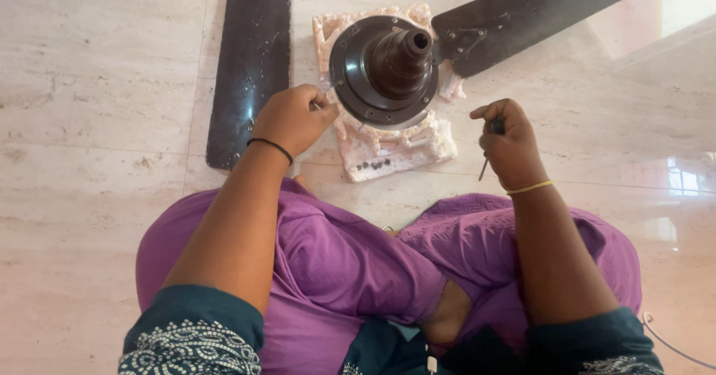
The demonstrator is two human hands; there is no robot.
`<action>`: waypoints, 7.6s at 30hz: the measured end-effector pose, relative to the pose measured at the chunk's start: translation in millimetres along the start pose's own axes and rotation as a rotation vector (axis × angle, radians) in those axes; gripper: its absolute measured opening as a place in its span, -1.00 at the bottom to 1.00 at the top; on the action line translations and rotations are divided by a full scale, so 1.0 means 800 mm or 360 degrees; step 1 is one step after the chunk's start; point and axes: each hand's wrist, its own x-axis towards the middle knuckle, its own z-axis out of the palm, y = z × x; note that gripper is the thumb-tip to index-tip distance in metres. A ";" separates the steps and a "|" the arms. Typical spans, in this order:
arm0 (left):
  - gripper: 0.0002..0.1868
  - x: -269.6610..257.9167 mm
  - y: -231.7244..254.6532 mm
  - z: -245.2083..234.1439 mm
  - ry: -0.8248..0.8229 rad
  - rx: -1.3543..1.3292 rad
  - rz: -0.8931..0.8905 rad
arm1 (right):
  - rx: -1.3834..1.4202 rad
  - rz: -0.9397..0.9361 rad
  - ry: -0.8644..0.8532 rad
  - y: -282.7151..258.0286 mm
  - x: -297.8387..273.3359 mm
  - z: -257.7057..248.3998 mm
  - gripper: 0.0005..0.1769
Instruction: The person sits on the floor and uses a screwdriver to remove screws from the blades of a ceiling fan. They detach the blades one by one and place them on the floor next to the fan motor.
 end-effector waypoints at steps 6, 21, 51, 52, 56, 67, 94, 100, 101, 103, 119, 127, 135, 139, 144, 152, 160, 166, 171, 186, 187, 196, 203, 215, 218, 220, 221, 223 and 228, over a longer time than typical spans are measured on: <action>-0.60 0.004 0.009 0.005 0.0074 0.0266 0.0039 | -0.0066 -0.0252 -0.0197 -0.034 0.000 -0.040 -0.62; -0.25 0.034 0.080 0.062 0.0262 0.0235 0.0173 | 0.0260 -0.0720 0.0319 -0.004 0.089 0.029 -0.83; -0.49 0.072 0.084 0.062 0.0296 -0.0268 0.0629 | -0.0423 -0.0713 0.0637 -0.041 0.139 0.061 -0.77; -0.49 0.072 0.086 0.061 0.0290 -0.0267 0.0617 | -0.0420 -0.0719 0.0615 -0.043 0.140 0.061 -0.76; -0.49 0.073 0.090 0.058 0.0267 -0.0278 0.0576 | -0.0488 -0.0742 0.0581 -0.047 0.141 0.064 -0.73; -0.50 0.071 0.092 0.058 0.0259 -0.0253 0.0567 | -0.0735 -0.0895 0.0524 -0.052 0.144 0.066 -0.75; -0.49 0.076 0.086 0.062 0.0299 -0.0405 0.0607 | -0.0035 -0.0478 -0.0036 -0.030 0.232 0.063 -0.77; -0.48 0.076 0.083 0.064 0.0336 -0.0391 0.0649 | -0.0323 -0.0829 0.0267 -0.056 0.186 0.053 -0.86; -0.47 0.076 0.082 0.065 0.0345 -0.0386 0.0653 | -0.0256 -0.0795 0.0303 -0.058 0.178 0.052 -0.84; -0.47 0.076 0.082 0.066 0.0353 -0.0390 0.0661 | -0.0264 -0.0776 0.0404 -0.058 0.162 0.055 -0.82; -0.46 0.071 0.082 0.067 0.0315 -0.0379 0.0615 | 0.0067 -0.0948 0.0368 -0.041 0.164 0.066 -0.80; -0.47 0.072 0.083 0.068 0.0315 -0.0407 0.0617 | 0.0108 -0.0744 0.0362 -0.051 0.161 0.068 -0.77; -0.48 0.071 0.083 0.068 0.0338 -0.0416 0.0638 | -0.0241 -0.0965 0.0669 -0.051 0.167 0.064 -0.79; -0.48 0.073 0.083 0.067 0.0336 -0.0425 0.0656 | -0.0243 -0.0981 0.0499 -0.057 0.161 0.057 -0.79; -0.48 0.071 0.084 0.067 0.0365 -0.0394 0.0674 | -0.0513 -0.1196 0.0524 -0.069 0.162 0.069 -0.71; -0.47 0.070 0.084 0.066 0.0348 -0.0384 0.0650 | 0.0089 -0.0808 0.0298 -0.070 0.159 0.063 -0.71; -0.47 0.069 0.081 0.069 0.0399 -0.0403 0.0685 | -0.0258 -0.0923 0.0468 -0.062 0.155 0.057 -0.72; -0.46 0.069 0.083 0.069 0.0403 -0.0379 0.0645 | -0.0365 -0.1096 0.0560 -0.055 0.158 0.058 -0.68; -0.46 0.068 0.081 0.071 0.0405 -0.0381 0.0659 | -0.0214 -0.0754 0.0434 -0.044 0.155 0.051 -0.61; -0.45 0.069 0.078 0.073 0.0404 -0.0356 0.0657 | 0.0782 -0.0640 0.0425 -0.038 0.167 0.031 -0.77; -0.45 0.070 0.078 0.073 0.0405 -0.0347 0.0661 | 0.0715 -0.0677 0.0447 -0.033 0.169 0.034 -0.76; -0.45 0.069 0.079 0.072 0.0394 -0.0356 0.0647 | 0.0423 -0.0904 0.0504 -0.014 0.166 0.071 -0.72; -0.45 0.067 0.079 0.072 0.0399 -0.0348 0.0638 | 0.0196 -0.0987 0.0449 -0.027 0.163 0.078 -0.78; -0.45 0.068 0.079 0.071 0.0401 -0.0338 0.0644 | 0.0148 -0.1013 0.0472 -0.036 0.160 0.081 -0.78; -0.45 0.068 0.079 0.071 0.0378 -0.0372 0.0627 | 0.0056 -0.1054 0.0503 -0.035 0.160 0.081 -0.78; -0.45 0.067 0.079 0.071 0.0379 -0.0363 0.0625 | 0.0012 -0.1061 0.0519 -0.035 0.161 0.080 -0.78; -0.45 0.067 0.079 0.071 0.0380 -0.0358 0.0624 | 0.0008 -0.1054 0.0521 -0.035 0.161 0.080 -0.79; -0.45 0.067 0.078 0.072 0.0385 -0.0362 0.0633 | 0.0018 -0.1053 0.0515 -0.035 0.162 0.079 -0.79; -0.45 0.068 0.078 0.071 0.0395 -0.0365 0.0649 | 0.0026 -0.1073 0.0500 -0.037 0.163 0.079 -0.79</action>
